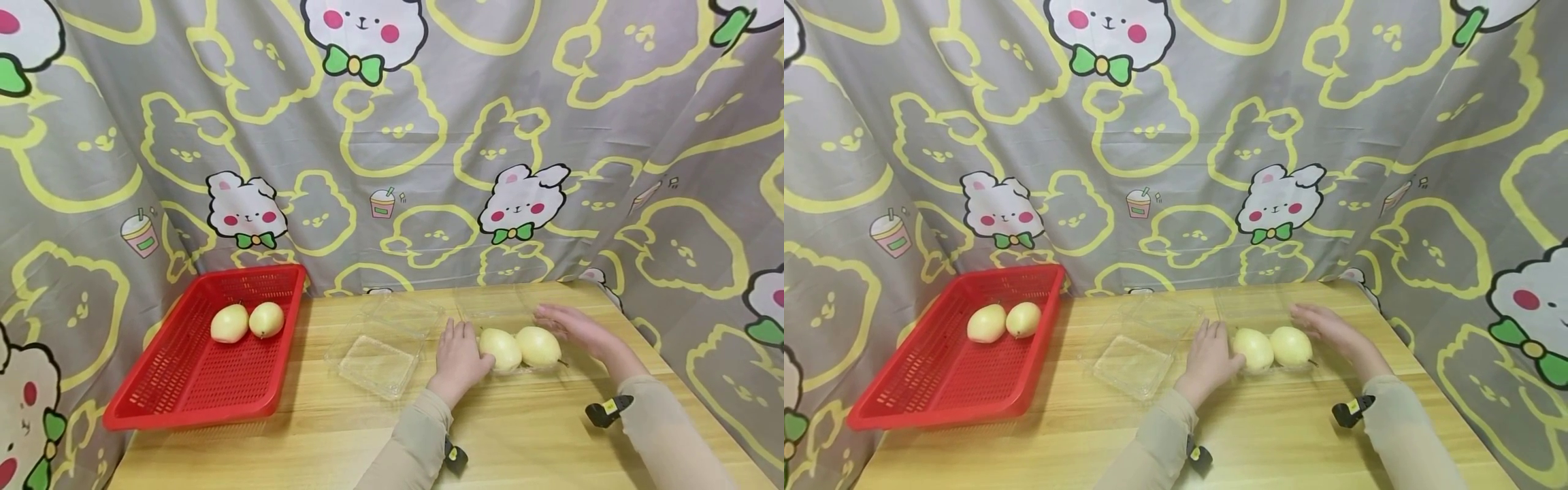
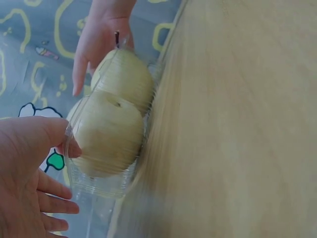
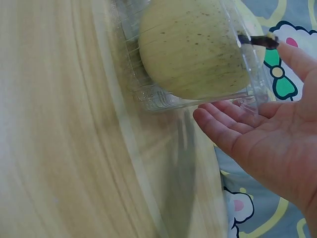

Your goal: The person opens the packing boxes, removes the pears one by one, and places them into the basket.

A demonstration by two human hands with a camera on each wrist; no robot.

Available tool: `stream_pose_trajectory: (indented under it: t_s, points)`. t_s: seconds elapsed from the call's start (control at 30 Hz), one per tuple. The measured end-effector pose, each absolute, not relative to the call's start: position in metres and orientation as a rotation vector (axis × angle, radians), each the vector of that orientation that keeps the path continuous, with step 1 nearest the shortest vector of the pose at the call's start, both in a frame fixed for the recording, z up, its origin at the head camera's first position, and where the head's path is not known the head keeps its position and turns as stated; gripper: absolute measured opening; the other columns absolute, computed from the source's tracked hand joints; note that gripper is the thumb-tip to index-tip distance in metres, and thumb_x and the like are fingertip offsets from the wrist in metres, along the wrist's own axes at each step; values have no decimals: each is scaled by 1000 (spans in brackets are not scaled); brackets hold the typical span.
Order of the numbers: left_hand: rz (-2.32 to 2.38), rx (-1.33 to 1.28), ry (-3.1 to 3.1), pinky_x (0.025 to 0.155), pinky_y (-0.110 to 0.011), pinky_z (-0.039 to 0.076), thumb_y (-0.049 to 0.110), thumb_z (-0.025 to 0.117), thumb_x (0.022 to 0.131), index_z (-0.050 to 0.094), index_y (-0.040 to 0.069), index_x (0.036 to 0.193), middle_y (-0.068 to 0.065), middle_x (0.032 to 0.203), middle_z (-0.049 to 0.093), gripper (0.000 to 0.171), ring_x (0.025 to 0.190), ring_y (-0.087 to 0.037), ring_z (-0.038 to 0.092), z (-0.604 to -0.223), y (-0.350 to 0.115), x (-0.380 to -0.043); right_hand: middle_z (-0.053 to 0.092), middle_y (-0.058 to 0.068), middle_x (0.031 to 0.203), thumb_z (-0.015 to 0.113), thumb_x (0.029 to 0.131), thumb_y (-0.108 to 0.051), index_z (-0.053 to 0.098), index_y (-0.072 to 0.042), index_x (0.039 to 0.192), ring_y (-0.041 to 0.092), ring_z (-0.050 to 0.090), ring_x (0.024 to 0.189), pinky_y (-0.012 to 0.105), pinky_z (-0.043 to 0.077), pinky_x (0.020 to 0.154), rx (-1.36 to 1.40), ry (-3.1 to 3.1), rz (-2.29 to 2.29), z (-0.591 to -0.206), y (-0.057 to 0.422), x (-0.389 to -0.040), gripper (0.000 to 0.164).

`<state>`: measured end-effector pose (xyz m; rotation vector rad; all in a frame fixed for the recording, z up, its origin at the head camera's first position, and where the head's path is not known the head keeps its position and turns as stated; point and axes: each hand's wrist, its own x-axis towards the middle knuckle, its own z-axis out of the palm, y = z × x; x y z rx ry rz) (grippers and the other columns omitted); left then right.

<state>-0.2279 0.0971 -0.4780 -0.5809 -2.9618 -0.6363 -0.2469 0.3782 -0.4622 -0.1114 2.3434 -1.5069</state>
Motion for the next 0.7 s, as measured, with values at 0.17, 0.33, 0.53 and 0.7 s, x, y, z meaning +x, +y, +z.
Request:
stream_pose_trajectory:
  t_s: [0.17,0.33,0.53,0.7]
  points:
    - [-639,-580,-2969,119,-44,29,43,59,84,40,6,146,-9,149,46,75,148,-31,27,-477,97,-226,16,34,156,35,105,-40,4,9,152,54,13,143,62,19,116,-117,2402,-1501,-462,376,-238,75]
    - [-647,-581,-2970,119,-44,29,43,58,84,39,6,146,-10,149,46,75,147,-31,28,-478,97,-227,22,34,154,40,104,-37,12,8,152,53,26,140,62,30,111,-149,2594,-1398,-461,370,-229,72]
    - [-664,-581,-2972,119,-44,30,41,57,84,39,6,147,-10,149,45,75,147,-31,28,-479,98,-227,36,38,145,44,103,-36,20,11,149,53,38,132,63,37,105,-135,2799,-1259,-465,368,-224,70]
    - [-690,-576,-2980,119,-44,29,40,57,83,39,6,146,-10,148,47,74,147,-31,29,-478,98,-228,40,38,142,48,102,-31,30,12,146,55,42,128,64,38,103,-135,2991,-1136,-471,368,-221,64]
